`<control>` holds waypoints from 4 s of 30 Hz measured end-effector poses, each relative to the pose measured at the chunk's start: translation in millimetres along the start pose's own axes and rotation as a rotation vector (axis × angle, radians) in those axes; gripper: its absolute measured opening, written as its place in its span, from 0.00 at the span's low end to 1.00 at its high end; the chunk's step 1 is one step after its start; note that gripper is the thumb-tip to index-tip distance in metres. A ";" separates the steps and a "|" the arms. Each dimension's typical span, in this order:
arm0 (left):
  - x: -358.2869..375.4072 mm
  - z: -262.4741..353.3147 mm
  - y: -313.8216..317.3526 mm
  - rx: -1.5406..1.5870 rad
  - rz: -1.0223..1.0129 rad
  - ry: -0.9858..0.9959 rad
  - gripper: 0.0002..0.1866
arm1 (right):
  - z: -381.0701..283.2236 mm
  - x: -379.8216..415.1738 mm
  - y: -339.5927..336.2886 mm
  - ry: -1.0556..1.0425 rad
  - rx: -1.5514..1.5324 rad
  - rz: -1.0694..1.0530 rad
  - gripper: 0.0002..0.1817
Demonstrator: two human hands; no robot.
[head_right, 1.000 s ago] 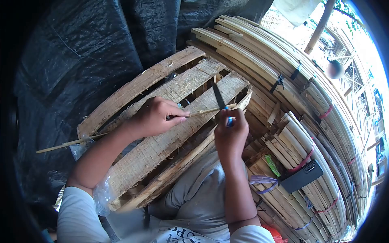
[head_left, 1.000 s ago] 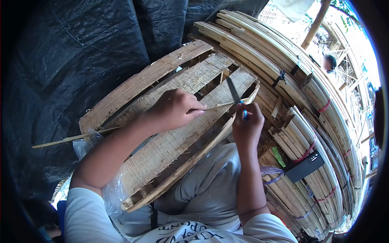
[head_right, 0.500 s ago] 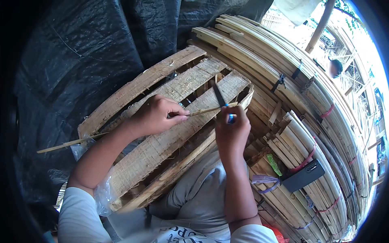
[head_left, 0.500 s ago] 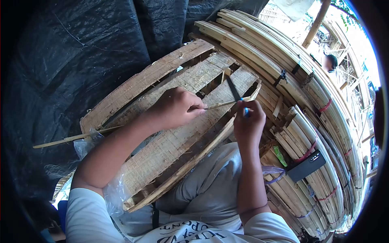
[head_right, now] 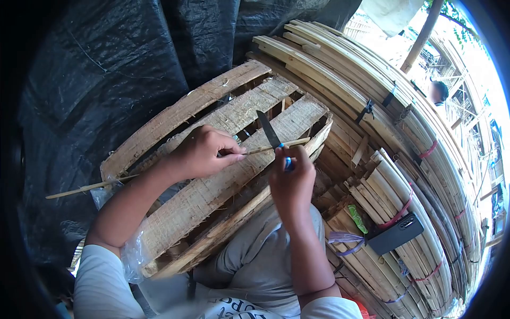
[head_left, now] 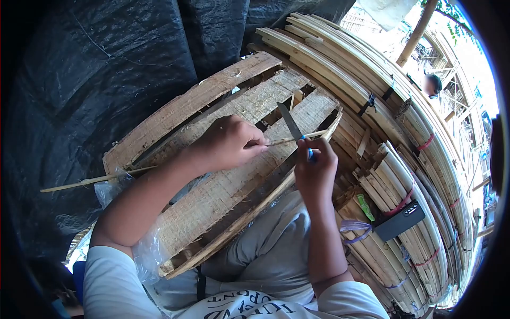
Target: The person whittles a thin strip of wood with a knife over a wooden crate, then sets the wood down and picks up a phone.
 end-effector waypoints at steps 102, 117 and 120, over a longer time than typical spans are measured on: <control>-0.2 -4.0 -2.9 0.027 0.010 -0.045 0.08 | 6.0 4.6 36.1 0.118 -0.454 -0.075 0.09; 0.3 -2.5 -2.9 0.011 0.023 -0.030 0.09 | 24.4 11.8 48.2 0.457 -0.795 -0.178 0.06; 0.3 -1.9 -4.0 -0.007 0.036 -0.023 0.09 | 24.0 12.5 50.3 0.461 -0.824 -0.192 0.06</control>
Point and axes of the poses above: each hand's wrist, its own x-axis away from the middle knuckle, its own y-axis out of the palm, z = x × y, the point moved 10 cm from there along -x, towards the middle knuckle, and after that the axes turned 13 degrees about -y, right-handed, at the moved point
